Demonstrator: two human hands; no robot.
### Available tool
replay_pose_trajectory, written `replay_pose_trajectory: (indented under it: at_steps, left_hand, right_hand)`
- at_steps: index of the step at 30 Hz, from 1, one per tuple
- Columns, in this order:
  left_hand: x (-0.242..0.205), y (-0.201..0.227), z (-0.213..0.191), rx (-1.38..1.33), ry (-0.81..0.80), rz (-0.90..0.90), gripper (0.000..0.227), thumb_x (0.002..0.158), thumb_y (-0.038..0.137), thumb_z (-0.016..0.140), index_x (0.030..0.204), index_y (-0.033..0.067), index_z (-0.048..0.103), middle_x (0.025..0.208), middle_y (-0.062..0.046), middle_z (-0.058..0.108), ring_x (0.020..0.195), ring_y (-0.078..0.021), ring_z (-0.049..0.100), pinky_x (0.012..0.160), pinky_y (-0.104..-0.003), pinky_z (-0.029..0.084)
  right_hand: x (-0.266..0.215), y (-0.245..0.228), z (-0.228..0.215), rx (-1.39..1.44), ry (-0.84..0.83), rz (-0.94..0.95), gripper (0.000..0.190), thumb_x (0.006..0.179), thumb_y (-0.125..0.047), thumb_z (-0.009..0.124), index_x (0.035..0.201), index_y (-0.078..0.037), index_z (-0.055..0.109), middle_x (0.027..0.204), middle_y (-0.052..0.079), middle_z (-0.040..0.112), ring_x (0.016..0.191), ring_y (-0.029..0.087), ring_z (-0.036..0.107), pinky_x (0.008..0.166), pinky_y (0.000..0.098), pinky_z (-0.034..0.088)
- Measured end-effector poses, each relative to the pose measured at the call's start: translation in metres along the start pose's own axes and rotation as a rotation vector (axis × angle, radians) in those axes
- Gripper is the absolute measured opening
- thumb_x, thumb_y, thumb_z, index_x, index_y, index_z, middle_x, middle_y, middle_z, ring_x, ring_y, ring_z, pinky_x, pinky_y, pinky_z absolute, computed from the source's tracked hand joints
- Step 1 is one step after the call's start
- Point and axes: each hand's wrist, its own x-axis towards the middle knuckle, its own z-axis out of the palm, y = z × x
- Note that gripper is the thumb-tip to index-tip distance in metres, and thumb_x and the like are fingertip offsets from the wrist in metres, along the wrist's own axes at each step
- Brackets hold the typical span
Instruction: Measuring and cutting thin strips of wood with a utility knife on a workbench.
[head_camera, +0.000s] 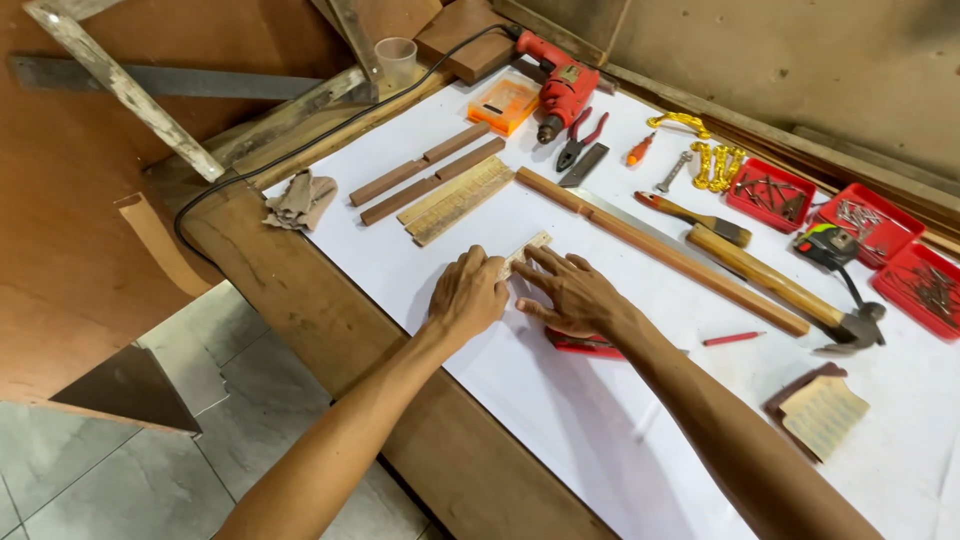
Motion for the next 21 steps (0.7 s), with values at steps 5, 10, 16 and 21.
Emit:
replay_pose_trajectory:
  at_steps: [5, 10, 16, 21]
  left_hand:
    - [0.032, -0.031, 0.008, 0.006, 0.139, 0.05, 0.022, 0.086, 0.019, 0.069, 0.101, 0.0032, 0.07, 0.096, -0.013, 0.06, 0.094, -0.0286, 0.058, 0.086, -0.044, 0.046]
    - [0.06, -0.053, 0.016, 0.068, 0.205, 0.08, 0.013, 0.088, 0.02, 0.071, 0.087, 0.007, 0.071, 0.091, -0.01, 0.062, 0.092, -0.0264, 0.057, 0.087, -0.043, 0.043]
    - [0.084, -0.072, 0.008, 0.122, 0.162, 0.09, 0.015, 0.086, 0.02, 0.075, 0.079, 0.0074, 0.071, 0.089, -0.009, 0.061, 0.089, -0.0247, 0.055, 0.083, -0.042, 0.041]
    - [0.09, -0.09, 0.008, 0.088, 0.255, 0.19, 0.01, 0.086, 0.018, 0.075, 0.083, 0.0088, 0.073, 0.091, -0.007, 0.061, 0.092, -0.0229, 0.055, 0.089, -0.043, 0.04]
  right_hand:
    - [0.039, 0.021, 0.013, 0.006, -0.012, 0.048, 0.081, 0.094, -0.072, 0.033, 0.159, -0.024, 0.03, 0.165, 0.013, 0.025, 0.149, 0.031, 0.028, 0.121, 0.0517, 0.021]
    - [0.069, 0.044, 0.017, -0.019, 0.013, 0.008, 0.083, 0.094, -0.074, 0.028, 0.16, -0.023, 0.028, 0.166, 0.012, 0.023, 0.152, 0.029, 0.021, 0.123, 0.0508, 0.017]
    - [0.099, 0.056, 0.017, 0.021, 0.023, -0.048, 0.083, 0.096, -0.071, 0.027, 0.16, -0.019, 0.028, 0.166, 0.014, 0.023, 0.155, 0.03, 0.017, 0.123, 0.0518, 0.015]
    - [0.11, 0.058, 0.019, 0.024, 0.06, -0.058, 0.084, 0.097, -0.07, 0.03, 0.161, -0.016, 0.027, 0.166, 0.017, 0.023, 0.154, 0.033, 0.016, 0.122, 0.0538, 0.013]
